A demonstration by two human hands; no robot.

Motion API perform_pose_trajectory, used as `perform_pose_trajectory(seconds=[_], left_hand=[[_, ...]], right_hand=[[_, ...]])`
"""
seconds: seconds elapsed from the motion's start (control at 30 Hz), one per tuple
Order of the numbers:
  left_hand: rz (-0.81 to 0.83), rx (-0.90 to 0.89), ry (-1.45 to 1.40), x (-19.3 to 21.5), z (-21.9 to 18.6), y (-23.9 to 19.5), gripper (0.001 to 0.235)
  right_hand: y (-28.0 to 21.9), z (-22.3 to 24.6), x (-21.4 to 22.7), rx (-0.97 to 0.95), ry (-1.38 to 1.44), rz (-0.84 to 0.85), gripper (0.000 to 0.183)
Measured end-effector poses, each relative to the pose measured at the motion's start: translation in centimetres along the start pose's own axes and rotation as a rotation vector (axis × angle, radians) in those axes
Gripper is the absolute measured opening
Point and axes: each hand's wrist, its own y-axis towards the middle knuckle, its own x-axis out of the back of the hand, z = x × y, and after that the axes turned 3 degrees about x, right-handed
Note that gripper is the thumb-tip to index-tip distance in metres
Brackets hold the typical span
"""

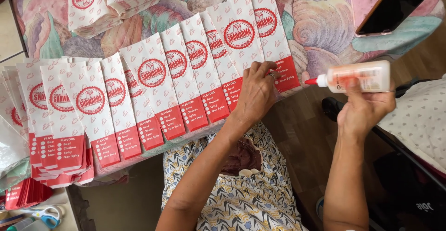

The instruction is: The person is organizing, aligning, and folding stacks of paper shawarma bags at a packaging station.

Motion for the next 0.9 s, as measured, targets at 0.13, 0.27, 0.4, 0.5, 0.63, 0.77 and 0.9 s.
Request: perform_pose_trajectory(seconds=[0.13,0.27,0.4,0.5,0.63,0.77,0.9], left_hand=[[-0.057,0.065,0.079,1.4,1.0,-1.5,0.014],[0.059,0.098,0.101,2.0,1.5,-3.0,0.007],[0.125,0.105,0.070,2.6,1.5,-3.5,0.023],[0.243,0.209,0.005,4.7,0.5,-2.9,0.039],[0.262,0.212,0.002,4.3,0.8,-3.3,0.046],[0.264,0.212,-0.003,4.4,0.9,-3.4,0.052],[0.215,0.211,-0.030,4.8,0.6,-3.5,0.046]], right_hand=[[-1.3,0.8,-0.9,-0.102,0.114,0.043,0.041],[-3.1,0.0,-2.7,-0.094,0.090,0.082,0.040],[-4.4,0.9,-4.1,-0.162,0.022,0.217,0.044],[-5.0,-1.0,-3.2,-0.130,-0.025,0.305,0.047],[-6.7,1.0,-5.9,-0.152,-0.037,0.366,0.048],[-7.4,1.8,-7.4,-0.157,0.011,0.385,0.047],[-5.9,0.2,-4.7,-0.086,-0.033,0.342,0.045]])
